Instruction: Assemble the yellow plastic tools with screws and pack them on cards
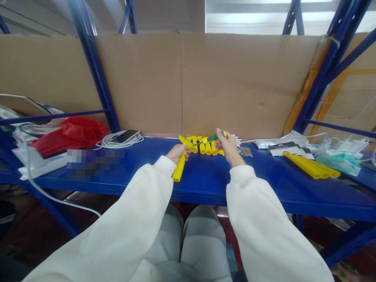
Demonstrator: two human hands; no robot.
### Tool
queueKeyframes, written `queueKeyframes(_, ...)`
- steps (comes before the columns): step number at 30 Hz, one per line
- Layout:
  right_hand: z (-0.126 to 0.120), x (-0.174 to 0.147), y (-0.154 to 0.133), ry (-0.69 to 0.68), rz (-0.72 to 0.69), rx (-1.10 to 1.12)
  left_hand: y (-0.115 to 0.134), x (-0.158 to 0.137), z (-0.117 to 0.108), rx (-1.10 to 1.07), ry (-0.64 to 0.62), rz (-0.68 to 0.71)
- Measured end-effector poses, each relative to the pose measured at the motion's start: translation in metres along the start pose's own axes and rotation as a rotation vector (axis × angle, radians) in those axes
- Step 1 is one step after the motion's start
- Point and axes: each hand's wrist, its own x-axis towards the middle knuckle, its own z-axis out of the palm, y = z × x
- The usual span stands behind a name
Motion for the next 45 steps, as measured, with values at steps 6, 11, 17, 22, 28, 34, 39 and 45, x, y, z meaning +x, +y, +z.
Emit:
queueKeyframes(6,-0.003,-0.004,-0.015,-0.23,0.193,0.205,0.001,-0.001,0.0,0.021,0.012,0.01)
queueKeyframes(11,-0.002,0.0,-0.011,-0.071,0.173,0.162,0.002,-0.003,0.001,0.037,0.036,0.008)
queueKeyframes(17,0.0,0.004,-0.002,0.122,-0.021,0.005,0.001,-0.002,0.002,0.052,0.051,0.004)
queueKeyframes(22,-0.002,0.002,-0.001,0.098,0.011,0.016,0.0,0.001,0.001,0.053,0.054,0.006)
queueKeyframes(28,-0.005,0.002,-0.004,-0.038,0.06,0.168,-0.002,0.005,0.0,0.035,0.045,0.021)
queueKeyframes(34,-0.005,0.006,0.001,0.037,0.06,0.072,-0.002,0.006,0.0,0.028,0.06,0.022)
queueKeyframes(39,-0.003,0.007,0.003,0.154,0.034,0.023,-0.001,0.002,0.002,0.017,0.05,0.019)
queueKeyframes(45,-0.003,0.004,-0.002,0.069,0.022,0.097,-0.001,0.0,0.003,0.029,0.06,0.021)
